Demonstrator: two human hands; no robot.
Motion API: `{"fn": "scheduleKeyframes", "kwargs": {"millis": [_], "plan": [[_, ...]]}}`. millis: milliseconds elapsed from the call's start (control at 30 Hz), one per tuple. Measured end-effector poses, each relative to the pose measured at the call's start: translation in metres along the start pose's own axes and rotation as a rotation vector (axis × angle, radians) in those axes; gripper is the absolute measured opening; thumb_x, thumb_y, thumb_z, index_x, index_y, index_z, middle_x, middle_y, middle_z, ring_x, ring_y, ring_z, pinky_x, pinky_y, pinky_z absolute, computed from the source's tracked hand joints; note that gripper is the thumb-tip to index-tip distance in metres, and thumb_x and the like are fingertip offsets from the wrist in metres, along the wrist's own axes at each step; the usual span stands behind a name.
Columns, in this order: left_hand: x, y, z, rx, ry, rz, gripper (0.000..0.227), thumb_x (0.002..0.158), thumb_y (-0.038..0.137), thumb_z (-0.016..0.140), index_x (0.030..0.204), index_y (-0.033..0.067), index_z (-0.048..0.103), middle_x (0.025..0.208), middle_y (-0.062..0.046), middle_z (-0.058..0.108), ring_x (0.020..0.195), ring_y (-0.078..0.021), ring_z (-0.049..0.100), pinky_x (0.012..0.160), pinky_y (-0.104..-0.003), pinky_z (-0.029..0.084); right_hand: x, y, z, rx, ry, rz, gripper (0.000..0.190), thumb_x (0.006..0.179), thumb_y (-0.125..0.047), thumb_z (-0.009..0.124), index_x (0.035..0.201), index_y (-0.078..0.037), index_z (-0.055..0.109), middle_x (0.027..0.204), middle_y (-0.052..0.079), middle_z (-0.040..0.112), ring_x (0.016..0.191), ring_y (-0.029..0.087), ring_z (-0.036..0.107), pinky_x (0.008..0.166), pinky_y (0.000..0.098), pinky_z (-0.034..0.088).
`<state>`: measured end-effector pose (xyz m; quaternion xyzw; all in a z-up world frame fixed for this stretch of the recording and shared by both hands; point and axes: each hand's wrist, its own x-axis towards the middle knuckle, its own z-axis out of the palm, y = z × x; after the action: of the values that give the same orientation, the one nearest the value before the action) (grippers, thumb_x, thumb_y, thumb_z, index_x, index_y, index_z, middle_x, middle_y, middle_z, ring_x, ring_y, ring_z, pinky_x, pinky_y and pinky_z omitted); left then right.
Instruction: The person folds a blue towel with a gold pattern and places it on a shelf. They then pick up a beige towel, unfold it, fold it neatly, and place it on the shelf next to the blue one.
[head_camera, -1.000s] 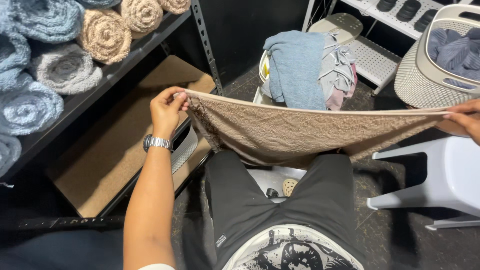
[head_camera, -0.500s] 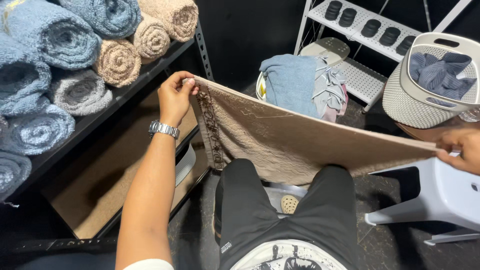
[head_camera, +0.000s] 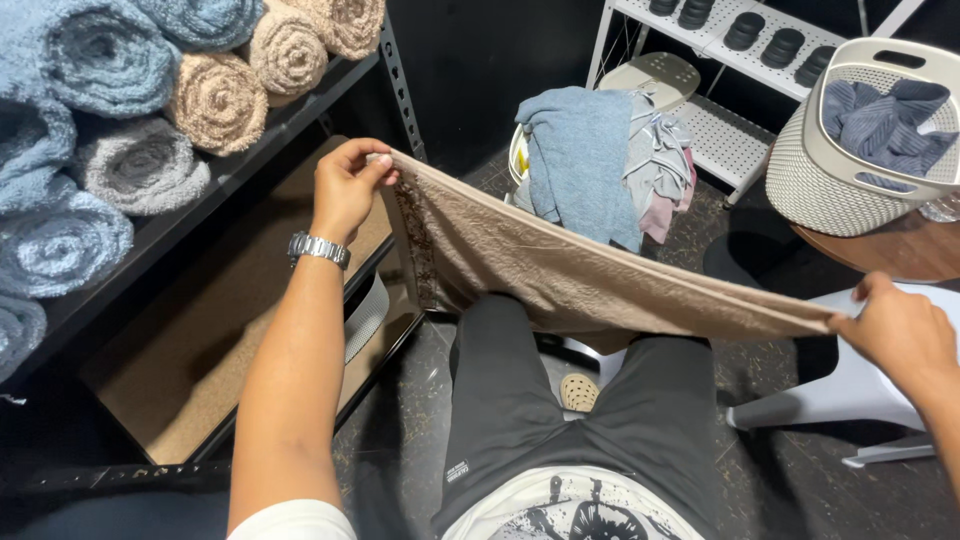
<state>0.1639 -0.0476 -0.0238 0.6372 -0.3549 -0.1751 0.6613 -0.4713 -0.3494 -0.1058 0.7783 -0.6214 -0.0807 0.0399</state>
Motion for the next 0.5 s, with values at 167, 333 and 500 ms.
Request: {"fn": "scheduleKeyframes", "kwargs": {"millis": [167, 333, 500], "plan": [[-0.004, 0.009, 0.005, 0.058, -0.061, 0.025, 0.008, 0.100, -0.001, 0.069, 0.103, 0.0042, 0.073, 0.085, -0.008, 0.073, 0.074, -0.0121, 0.073, 0.074, -0.020, 0.066, 0.041, 0.016, 0.006, 0.559, 0.074, 0.023, 0.021, 0.101, -0.024, 0.065, 0.120, -0.017, 0.070, 0.086, 0.021, 0.078, 0.077, 0.035, 0.076, 0.065, 0.0403, 0.055], [-0.001, 0.013, 0.005, 0.066, -0.040, -0.004, 0.010, 0.101, -0.003, 0.066, 0.103, 0.0039, 0.073, 0.082, -0.008, 0.072, 0.072, -0.0114, 0.073, 0.067, -0.019, 0.066, 0.071, 0.043, 0.006, 1.323, -0.141, -0.006, 0.031, 0.123, -0.009, 0.041, 0.152, -0.003, 0.053, 0.121, 0.041, 0.060, 0.109, 0.048, 0.065, 0.090, 0.0444, 0.054], [0.007, 0.003, -0.002, 0.084, 0.030, 0.002, 0.014, 0.102, 0.001, 0.064, 0.115, 0.0057, 0.067, 0.084, -0.013, 0.074, 0.069, -0.0167, 0.078, 0.062, -0.023, 0.069, 0.115, 0.045, -0.001, 1.400, -0.083, -0.115, 0.034, 0.122, -0.021, 0.047, 0.153, -0.006, 0.050, 0.138, 0.026, 0.056, 0.126, 0.034, 0.061, 0.106, 0.0383, 0.053]]}}
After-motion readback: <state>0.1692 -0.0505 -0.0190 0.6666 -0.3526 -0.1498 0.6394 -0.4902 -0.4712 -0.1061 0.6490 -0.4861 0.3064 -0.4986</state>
